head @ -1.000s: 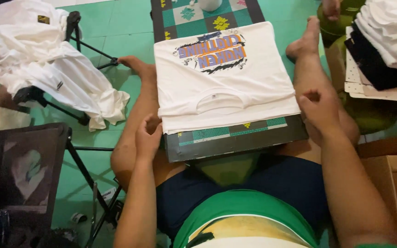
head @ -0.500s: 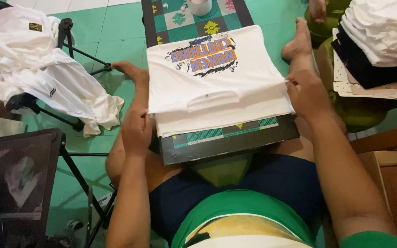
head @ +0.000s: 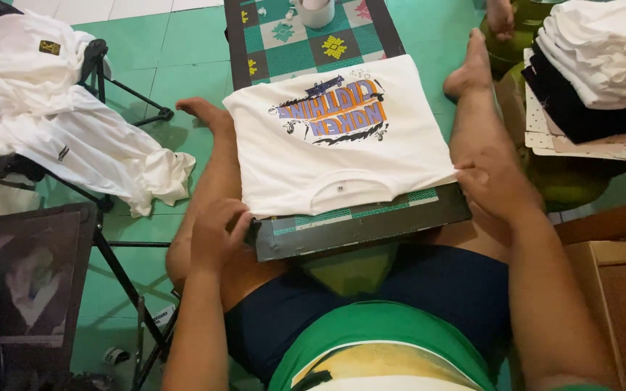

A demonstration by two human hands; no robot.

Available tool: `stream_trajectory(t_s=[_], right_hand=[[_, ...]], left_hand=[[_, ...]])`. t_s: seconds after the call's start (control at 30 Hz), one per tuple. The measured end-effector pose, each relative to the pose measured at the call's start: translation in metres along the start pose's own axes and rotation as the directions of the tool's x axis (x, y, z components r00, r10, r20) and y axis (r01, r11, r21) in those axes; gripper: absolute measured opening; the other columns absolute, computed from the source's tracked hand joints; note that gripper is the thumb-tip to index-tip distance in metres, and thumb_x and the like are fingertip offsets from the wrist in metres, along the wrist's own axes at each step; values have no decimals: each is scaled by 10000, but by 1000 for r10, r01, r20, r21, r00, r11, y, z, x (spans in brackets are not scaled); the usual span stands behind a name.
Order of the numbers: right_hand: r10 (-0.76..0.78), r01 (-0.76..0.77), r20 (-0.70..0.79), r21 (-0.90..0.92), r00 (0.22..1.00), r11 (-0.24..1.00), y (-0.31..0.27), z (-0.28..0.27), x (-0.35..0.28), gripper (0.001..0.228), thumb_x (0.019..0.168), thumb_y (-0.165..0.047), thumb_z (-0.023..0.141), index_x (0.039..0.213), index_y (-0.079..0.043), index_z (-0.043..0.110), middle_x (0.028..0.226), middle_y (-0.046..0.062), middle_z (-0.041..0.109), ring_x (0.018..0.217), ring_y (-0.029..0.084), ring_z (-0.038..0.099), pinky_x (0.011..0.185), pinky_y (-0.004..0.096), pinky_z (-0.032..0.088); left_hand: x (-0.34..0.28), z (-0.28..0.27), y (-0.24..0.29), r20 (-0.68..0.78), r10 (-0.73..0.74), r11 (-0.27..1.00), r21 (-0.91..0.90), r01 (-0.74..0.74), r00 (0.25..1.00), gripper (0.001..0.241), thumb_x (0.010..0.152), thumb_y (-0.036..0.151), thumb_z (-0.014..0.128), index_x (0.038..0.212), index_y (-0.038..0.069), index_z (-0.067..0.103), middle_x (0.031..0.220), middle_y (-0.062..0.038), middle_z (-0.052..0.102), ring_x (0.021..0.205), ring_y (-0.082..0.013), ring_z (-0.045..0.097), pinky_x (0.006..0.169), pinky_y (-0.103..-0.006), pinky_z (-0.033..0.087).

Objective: Cleaning a white t-shirt with a lint roller and then carefully aligning a graphic transfer sheet on it for printing.

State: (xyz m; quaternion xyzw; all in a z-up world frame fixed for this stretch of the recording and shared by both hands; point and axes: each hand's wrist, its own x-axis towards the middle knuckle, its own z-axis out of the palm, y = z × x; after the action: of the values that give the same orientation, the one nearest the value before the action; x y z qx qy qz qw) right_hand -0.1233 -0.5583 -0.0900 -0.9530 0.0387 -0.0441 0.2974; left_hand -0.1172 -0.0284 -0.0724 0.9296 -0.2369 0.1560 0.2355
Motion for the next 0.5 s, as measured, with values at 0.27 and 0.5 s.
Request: stream_trajectory(t_s=[0.27,0.5], right_hand=[[-380,335,-158,-249,912,909,16,25,53,165,937,-199,603,964,-120,746,1072,34,713,1086,257,638,895,474,470],[-286,277,-53,-144,957,950,-32,55,145,231,982,-385,676,1127,-205,685,1367,43,625,1220,358,616,999,481,480]], left_hand=[[50,21,-13,-46,-228,964,-152,219,973,218,1002,254,542,1019,85,677,993,-84,701,960,-291,627,845,-435,452],[151,64,-35,4,-328,931,-169,324,945,418,1023,316,614,1354,63,581,1321,-173,617,1245,-344,586,1091,-454,456]])
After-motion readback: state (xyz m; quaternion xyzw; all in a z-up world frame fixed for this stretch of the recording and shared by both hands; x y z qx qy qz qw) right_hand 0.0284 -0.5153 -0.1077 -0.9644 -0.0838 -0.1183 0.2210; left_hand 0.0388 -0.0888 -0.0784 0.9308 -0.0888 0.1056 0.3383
